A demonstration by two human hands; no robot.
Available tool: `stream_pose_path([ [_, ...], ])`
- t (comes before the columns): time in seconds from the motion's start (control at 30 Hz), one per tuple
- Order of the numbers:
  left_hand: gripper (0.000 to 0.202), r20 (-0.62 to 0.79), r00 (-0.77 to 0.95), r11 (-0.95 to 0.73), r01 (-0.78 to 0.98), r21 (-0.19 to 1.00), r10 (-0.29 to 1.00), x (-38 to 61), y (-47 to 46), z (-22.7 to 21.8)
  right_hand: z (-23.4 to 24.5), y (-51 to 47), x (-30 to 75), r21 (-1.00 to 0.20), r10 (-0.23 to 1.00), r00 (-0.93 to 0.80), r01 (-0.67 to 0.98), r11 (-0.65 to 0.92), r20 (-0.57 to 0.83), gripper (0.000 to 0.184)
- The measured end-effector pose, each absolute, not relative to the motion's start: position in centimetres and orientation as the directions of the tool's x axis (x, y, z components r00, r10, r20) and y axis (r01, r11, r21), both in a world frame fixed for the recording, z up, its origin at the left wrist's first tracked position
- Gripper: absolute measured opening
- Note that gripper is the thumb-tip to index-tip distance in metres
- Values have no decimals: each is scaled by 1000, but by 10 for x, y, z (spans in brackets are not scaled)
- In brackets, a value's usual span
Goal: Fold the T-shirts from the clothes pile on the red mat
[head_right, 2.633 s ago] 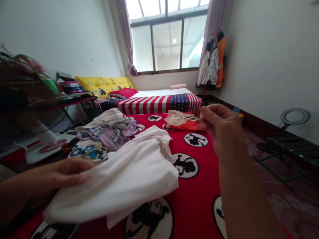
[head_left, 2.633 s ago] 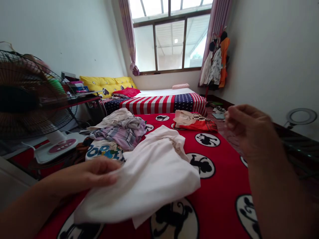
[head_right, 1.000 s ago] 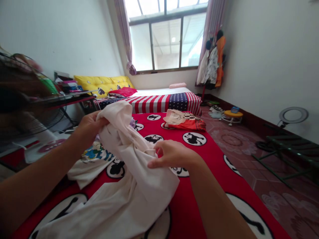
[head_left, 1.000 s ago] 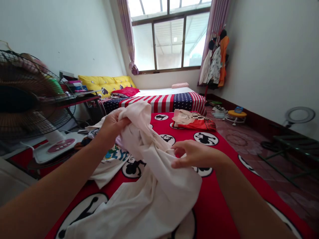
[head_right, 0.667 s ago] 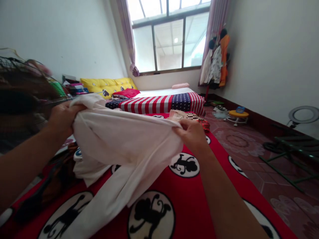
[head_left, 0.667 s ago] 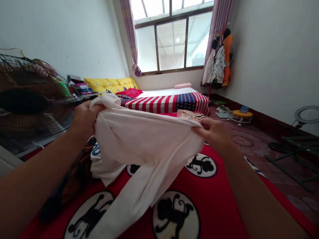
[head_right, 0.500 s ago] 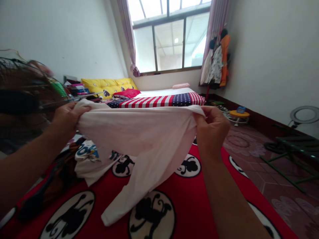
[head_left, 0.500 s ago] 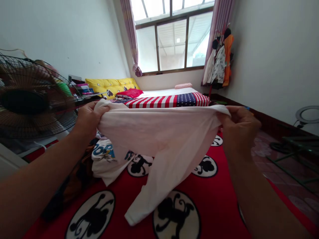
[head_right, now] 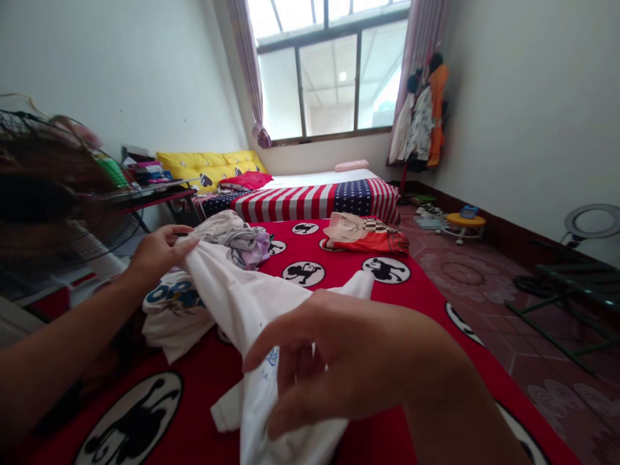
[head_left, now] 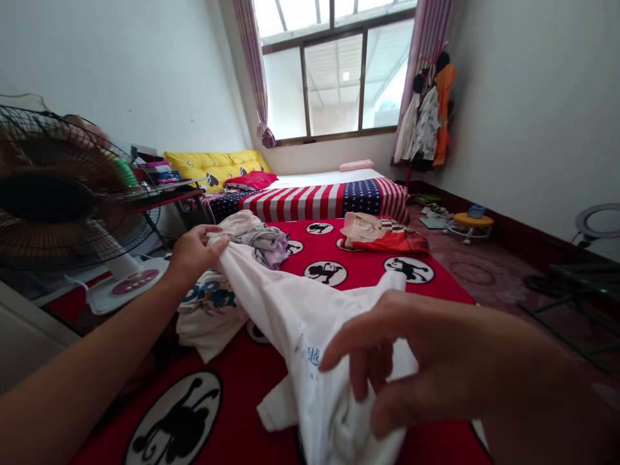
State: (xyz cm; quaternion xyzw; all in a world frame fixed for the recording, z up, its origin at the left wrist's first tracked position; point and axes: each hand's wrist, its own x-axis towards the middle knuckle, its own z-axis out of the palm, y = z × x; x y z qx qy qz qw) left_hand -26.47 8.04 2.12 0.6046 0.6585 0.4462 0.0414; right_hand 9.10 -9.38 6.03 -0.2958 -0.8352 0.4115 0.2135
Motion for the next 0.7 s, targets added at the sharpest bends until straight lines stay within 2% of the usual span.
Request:
stream_pose_path([
  [0.07,55,609,-170,-141,893,428,775,-262,79,21,53,-79,92,-818,704,-700,330,471,122,39],
  [0.13,54,717,-16,-228,943,243,697,-252,73,21,40,-56,98,-761,787,-600,440,476,145,40],
  [0.2,42,730,190,-382,918,105,656,-236,64,17,23,-33,106,-649,867,-489,631,425,93,39],
  [0.23,35,688,306,-472,880,59,658,-226,58,14,14,-24,109,-572,899,-437,730,374,31,40],
  [0.3,25,539,511,-623,781,33,670,-208,49,2,-1,-10,112,-417,937,-338,867,272,-91,43],
  [0.37,25,382,621,-694,715,81,685,-194,41,-13,-14,-2,114,-345,945,-284,914,216,-160,49],
  [0.43,31,269,657,-702,702,121,704,-186,38,-28,-22,2,115,-372,941,-291,904,211,-172,52],
  [0.5,35,210,649,-677,728,107,731,-185,37,-38,-29,6,115,-427,936,-313,877,221,-160,52],
  [0.6,41,185,603,-621,782,56,776,-190,37,-43,-41,13,111,-475,958,-279,854,214,-70,57],
  [0.7,42,181,588,-609,789,86,788,-197,36,-38,-57,21,100,-493,990,-142,859,134,21,53],
])
